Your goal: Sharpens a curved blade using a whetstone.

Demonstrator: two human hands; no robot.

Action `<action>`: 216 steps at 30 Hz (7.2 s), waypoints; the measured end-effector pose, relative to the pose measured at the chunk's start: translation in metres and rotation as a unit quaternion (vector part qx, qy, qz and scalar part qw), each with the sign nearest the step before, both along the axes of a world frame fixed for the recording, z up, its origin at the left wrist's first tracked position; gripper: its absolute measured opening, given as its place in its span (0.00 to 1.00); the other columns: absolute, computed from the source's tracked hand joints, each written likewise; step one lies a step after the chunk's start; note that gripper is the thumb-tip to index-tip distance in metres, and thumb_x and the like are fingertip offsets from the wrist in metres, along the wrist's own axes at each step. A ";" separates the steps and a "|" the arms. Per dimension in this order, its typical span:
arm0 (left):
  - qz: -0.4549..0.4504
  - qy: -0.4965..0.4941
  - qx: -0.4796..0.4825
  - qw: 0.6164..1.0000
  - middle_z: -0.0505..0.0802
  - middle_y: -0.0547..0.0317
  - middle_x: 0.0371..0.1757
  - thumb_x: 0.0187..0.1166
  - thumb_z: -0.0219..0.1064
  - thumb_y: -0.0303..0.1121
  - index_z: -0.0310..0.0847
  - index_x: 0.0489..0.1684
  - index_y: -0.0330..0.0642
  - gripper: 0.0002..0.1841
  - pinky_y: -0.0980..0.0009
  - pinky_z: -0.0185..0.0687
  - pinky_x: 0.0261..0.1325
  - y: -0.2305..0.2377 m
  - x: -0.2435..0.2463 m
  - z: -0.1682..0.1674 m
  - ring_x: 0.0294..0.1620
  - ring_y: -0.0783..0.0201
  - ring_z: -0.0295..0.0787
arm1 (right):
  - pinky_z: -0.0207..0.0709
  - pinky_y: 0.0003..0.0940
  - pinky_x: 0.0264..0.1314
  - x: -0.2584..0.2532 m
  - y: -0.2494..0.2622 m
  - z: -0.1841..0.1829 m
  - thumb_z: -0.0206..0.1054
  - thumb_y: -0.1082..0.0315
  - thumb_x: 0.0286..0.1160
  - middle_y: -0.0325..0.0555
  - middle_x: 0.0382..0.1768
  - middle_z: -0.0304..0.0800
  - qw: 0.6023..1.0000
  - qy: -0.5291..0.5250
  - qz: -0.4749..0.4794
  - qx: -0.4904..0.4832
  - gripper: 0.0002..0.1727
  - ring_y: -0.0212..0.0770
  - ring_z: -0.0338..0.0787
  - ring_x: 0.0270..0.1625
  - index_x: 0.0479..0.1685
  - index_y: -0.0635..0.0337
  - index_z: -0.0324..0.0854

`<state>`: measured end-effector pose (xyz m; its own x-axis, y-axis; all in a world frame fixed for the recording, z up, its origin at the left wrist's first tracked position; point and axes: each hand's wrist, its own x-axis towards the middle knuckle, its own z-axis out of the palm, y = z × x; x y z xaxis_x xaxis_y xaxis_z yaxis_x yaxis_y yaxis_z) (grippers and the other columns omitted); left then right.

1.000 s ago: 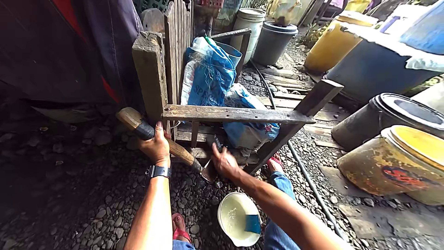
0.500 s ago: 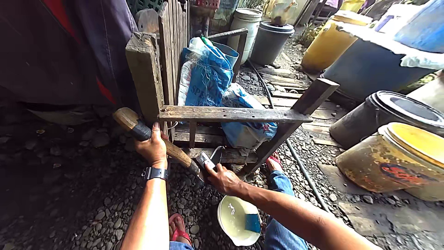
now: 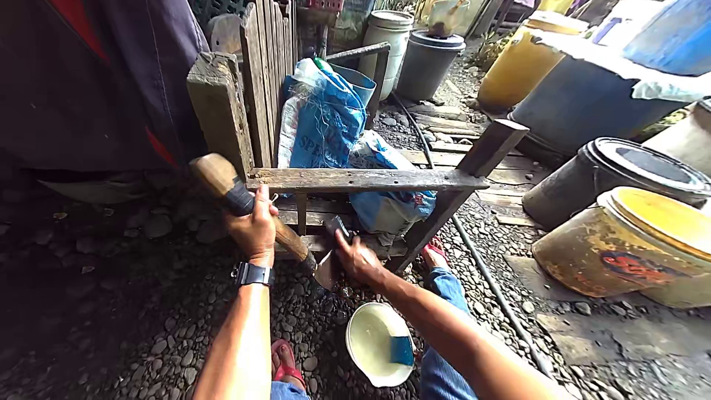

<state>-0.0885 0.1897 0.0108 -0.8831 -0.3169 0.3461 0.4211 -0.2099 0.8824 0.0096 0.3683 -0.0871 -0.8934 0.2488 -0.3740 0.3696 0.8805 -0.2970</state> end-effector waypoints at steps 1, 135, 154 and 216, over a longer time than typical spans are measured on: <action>-0.005 0.007 -0.007 1.000 0.85 0.71 0.16 0.78 0.68 0.25 0.76 0.41 0.39 0.05 0.77 0.86 0.24 0.004 0.003 0.003 0.15 0.75 0.84 | 0.78 0.62 0.69 -0.013 0.005 0.001 0.44 0.50 0.95 0.78 0.81 0.66 0.999 -0.002 -0.046 0.006 0.36 0.73 0.84 0.69 0.99 0.46 0.38; 0.070 -0.064 -0.004 0.995 0.82 0.68 0.15 0.80 0.65 0.19 0.72 0.48 0.31 0.07 0.78 0.86 0.22 -0.018 -0.012 -0.018 0.13 0.75 0.83 | 0.77 0.67 0.68 -0.002 0.003 0.007 0.46 0.53 0.95 0.81 0.75 0.71 0.999 -0.030 0.007 -0.028 0.36 0.77 0.82 0.69 0.98 0.52 0.41; 0.031 -0.050 0.004 0.998 0.82 0.67 0.13 0.77 0.61 0.17 0.74 0.35 0.37 0.05 0.75 0.87 0.21 -0.027 -0.005 -0.016 0.12 0.71 0.83 | 0.77 0.64 0.69 -0.017 0.000 0.008 0.44 0.51 0.95 0.78 0.78 0.70 0.998 -0.015 -0.054 -0.021 0.36 0.72 0.85 0.68 0.99 0.48 0.40; 0.052 -0.044 -0.006 0.998 0.82 0.67 0.14 0.77 0.65 0.18 0.72 0.44 0.33 0.06 0.76 0.86 0.20 -0.019 -0.014 -0.011 0.11 0.72 0.83 | 0.78 0.63 0.68 -0.029 0.012 0.004 0.42 0.49 0.95 0.76 0.77 0.72 0.998 -0.015 -0.061 0.002 0.36 0.71 0.85 0.68 0.99 0.46 0.39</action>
<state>-0.1030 0.1710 -0.0001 -0.8729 -0.4037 0.2741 0.3615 -0.1578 0.9189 -0.0191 0.3801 -0.0835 -0.8450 0.3567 -0.3984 0.4828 0.8292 -0.2816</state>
